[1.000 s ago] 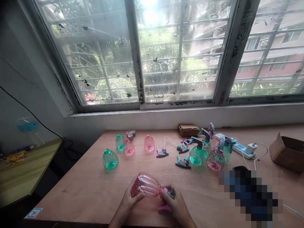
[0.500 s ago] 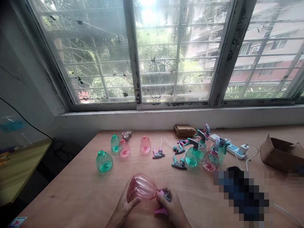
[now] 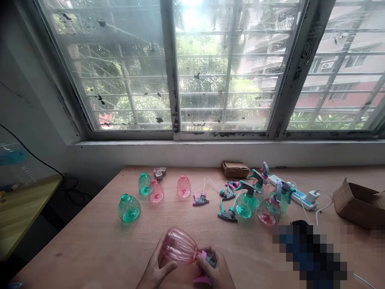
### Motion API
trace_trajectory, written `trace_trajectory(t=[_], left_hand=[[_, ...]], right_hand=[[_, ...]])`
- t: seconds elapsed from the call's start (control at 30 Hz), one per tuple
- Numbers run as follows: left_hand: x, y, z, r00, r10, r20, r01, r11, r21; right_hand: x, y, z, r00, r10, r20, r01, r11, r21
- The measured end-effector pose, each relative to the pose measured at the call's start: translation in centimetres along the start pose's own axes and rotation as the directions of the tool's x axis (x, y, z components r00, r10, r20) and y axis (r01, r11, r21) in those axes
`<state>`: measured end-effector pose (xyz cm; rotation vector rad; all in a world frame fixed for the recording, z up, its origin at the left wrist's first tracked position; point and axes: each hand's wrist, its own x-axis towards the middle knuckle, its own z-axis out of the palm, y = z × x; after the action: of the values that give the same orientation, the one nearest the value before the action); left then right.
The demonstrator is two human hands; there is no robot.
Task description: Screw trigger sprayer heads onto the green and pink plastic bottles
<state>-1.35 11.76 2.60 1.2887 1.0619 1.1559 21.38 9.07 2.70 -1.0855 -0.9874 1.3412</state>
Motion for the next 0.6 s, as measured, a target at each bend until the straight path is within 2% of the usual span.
trace_trajectory(t=[0.17, 0.33, 0.5, 0.6], left_hand=[[0.1, 0.7, 0.0, 1.0, -0.02, -0.018, 0.021, 0.998, 0.056], [-0.3, 1.6, -0.1, 0.999, -0.048, 0.016, 0.047, 0.998, 0.043], [0.2, 0.2, -0.2, 1.0, -0.005, 0.026, 0.006, 0.998, -0.056], [0.5, -0.8, -0.4, 1.0, -0.007, 0.029, 0.009, 0.999, -0.046]], right_hand=[[0.1, 0.3, 0.1, 1.0, 0.012, -0.009, -0.012, 1.0, -0.006], [0.0, 0.2, 0.2, 0.997, -0.013, -0.082, 0.013, 1.0, -0.004], [0.3, 0.8, -0.1, 0.999, -0.039, -0.038, 0.037, 0.998, -0.047], [0.4, 1.0, -0.3, 0.998, -0.041, -0.038, 0.039, 0.997, -0.06]])
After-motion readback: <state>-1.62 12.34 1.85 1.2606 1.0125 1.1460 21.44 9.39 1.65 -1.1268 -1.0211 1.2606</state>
